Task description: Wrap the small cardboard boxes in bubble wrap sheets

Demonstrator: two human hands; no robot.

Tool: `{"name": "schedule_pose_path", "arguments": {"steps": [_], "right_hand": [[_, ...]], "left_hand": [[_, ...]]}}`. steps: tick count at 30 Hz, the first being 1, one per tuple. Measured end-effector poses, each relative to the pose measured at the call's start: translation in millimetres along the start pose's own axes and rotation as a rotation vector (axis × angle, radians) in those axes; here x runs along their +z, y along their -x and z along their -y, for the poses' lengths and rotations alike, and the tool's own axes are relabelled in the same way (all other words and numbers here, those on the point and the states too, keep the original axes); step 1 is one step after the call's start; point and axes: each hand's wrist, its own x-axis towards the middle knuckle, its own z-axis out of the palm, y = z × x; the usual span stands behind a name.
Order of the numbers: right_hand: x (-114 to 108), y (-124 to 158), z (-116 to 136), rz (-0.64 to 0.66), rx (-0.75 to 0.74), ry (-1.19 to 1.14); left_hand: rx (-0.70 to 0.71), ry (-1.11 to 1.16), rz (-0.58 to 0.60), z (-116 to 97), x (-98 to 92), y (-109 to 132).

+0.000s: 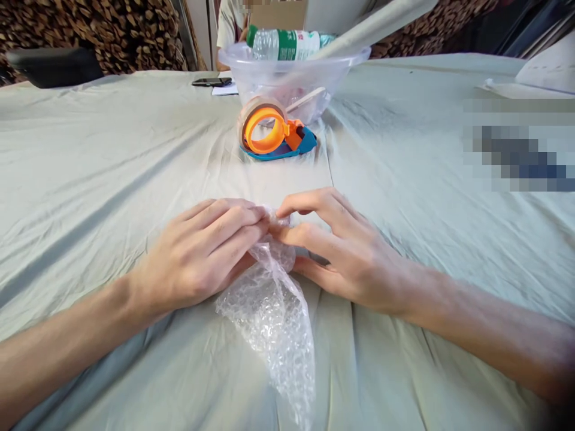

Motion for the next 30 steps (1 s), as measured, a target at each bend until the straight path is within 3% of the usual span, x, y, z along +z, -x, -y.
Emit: {"name": "schedule_pose_path", "arguments": {"steps": [16, 24, 30], "right_hand": [[-5, -4, -7, 0.007, -0.105, 0.047], [1, -2, -5, -0.089, 0.044, -0.191], [-2, -4, -2, -0.064, 0.026, -0.165]], "left_hand": [[-0.145, 0.190, -0.112, -12, 3.0, -1], [-0.118, 0.258, 0.055, -13, -7.3, 4], [-0.190, 0.242, -0.020, -20, -5.0, 0]]}}
